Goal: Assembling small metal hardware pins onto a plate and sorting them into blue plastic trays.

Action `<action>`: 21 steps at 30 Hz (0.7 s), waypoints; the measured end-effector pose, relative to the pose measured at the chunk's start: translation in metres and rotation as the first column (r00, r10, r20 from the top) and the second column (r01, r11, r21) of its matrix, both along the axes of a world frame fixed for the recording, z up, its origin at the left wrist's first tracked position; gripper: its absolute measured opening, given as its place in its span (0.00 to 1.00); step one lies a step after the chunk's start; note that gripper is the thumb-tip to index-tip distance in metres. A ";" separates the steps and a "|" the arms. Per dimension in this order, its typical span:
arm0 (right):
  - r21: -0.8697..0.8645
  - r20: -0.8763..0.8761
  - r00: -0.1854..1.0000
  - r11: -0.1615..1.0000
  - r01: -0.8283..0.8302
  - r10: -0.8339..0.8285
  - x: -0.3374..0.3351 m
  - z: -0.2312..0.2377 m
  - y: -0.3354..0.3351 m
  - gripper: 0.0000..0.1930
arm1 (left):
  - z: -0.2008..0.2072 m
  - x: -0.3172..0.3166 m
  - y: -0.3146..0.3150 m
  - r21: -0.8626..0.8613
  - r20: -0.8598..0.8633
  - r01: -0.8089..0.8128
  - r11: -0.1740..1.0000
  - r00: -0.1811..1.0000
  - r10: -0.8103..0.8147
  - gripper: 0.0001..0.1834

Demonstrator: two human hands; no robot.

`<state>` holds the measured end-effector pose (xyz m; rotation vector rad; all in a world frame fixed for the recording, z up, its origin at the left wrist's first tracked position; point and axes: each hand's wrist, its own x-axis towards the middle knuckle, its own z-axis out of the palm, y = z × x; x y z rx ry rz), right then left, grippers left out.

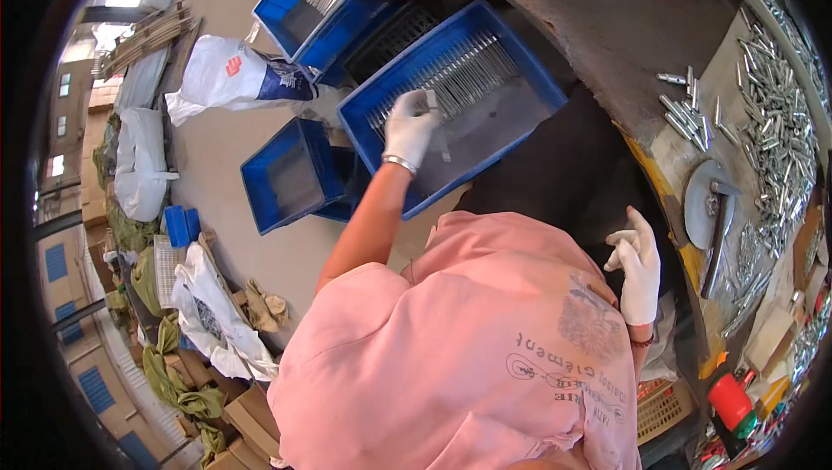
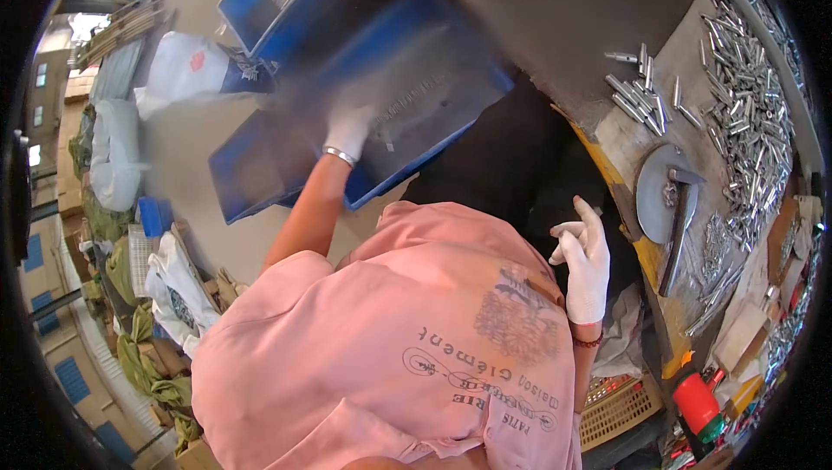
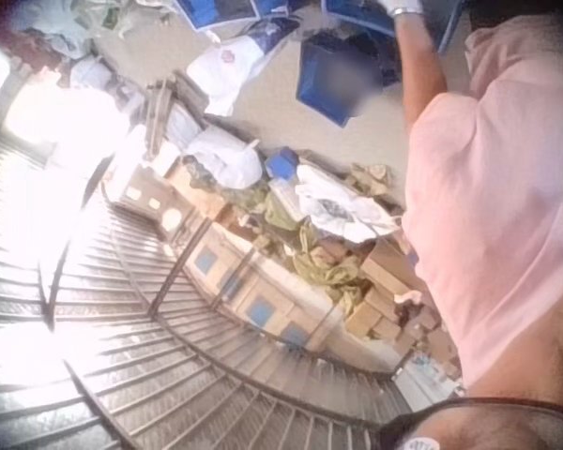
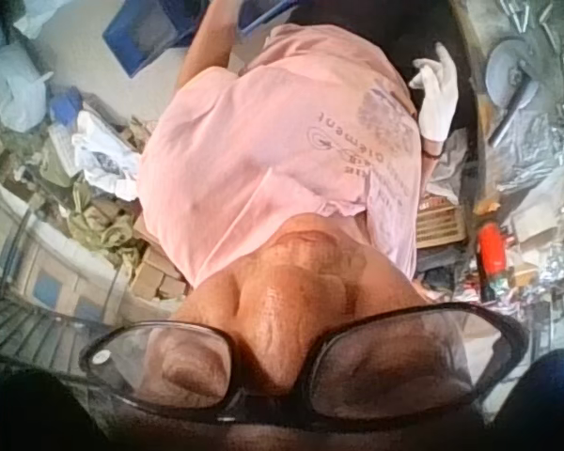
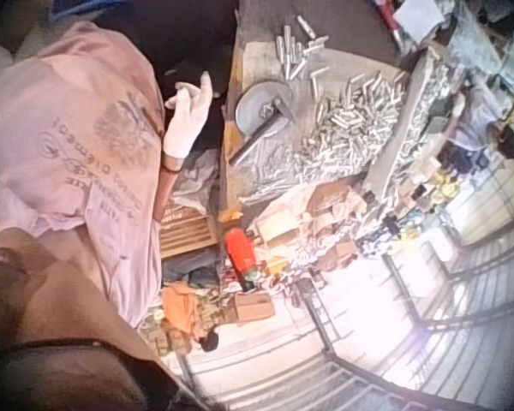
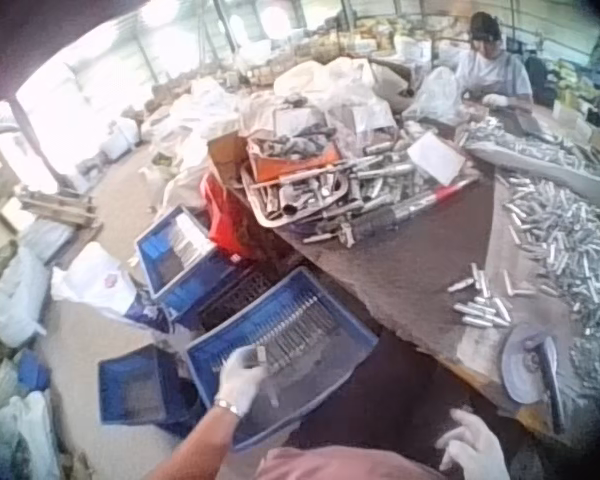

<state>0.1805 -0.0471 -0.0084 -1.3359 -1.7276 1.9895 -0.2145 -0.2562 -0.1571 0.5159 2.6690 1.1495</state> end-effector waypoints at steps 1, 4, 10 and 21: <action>-0.015 0.003 1.000 1.000 -0.010 0.010 -0.002 -0.002 0.001 0.30 | -0.013 -0.020 -0.022 -0.019 0.032 -0.069 0.997 0.997 0.069 0.23; -0.060 0.004 0.998 0.997 -0.057 0.057 -0.012 -0.005 0.003 0.30 | -0.047 -0.075 -0.095 -0.204 -0.006 -0.191 0.960 0.981 0.194 0.24; -0.083 0.015 0.998 0.995 -0.054 0.055 -0.013 -0.014 0.004 0.29 | -0.062 -0.120 -0.100 -0.632 -0.086 -0.234 0.739 0.969 0.233 0.18; -0.095 -0.024 0.999 0.995 0.030 -0.032 0.010 -0.026 0.005 0.28 | -0.089 -0.128 -0.075 -0.743 -0.107 -0.111 0.660 0.993 0.046 0.15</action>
